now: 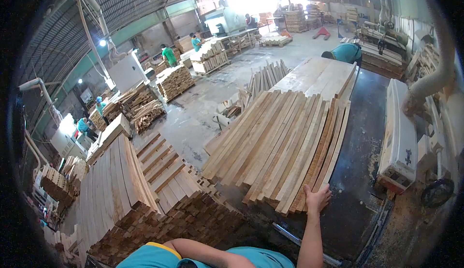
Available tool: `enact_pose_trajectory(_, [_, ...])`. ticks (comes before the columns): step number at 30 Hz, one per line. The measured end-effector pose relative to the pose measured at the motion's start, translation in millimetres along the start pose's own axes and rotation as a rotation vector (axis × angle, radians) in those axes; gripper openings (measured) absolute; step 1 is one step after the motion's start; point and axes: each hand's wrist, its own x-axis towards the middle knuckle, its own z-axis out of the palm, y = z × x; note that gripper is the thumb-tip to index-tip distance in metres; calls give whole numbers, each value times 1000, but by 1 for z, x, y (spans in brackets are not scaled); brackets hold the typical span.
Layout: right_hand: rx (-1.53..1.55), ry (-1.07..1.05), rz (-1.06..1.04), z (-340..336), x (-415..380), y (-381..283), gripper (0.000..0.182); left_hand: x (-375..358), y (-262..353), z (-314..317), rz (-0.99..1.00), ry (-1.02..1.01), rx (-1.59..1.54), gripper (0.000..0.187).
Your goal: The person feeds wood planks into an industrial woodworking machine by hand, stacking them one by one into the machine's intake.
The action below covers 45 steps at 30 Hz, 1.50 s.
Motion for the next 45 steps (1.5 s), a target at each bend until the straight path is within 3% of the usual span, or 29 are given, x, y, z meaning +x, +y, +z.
enact_pose_trajectory(39, [-28, 58, -12, 12, 5, 7, 115, -9, 14, -5, -92, -73, 19, 38])
enact_pose_trajectory(43, [-47, -23, 20, 10, 7, 7, 118, -9, 14, -6, -97, -72, 24, 37])
enact_pose_trajectory(45, [-32, 66, 0, 17, 8, 10, 116, -11, 20, -6, -99, -74, 27, 37])
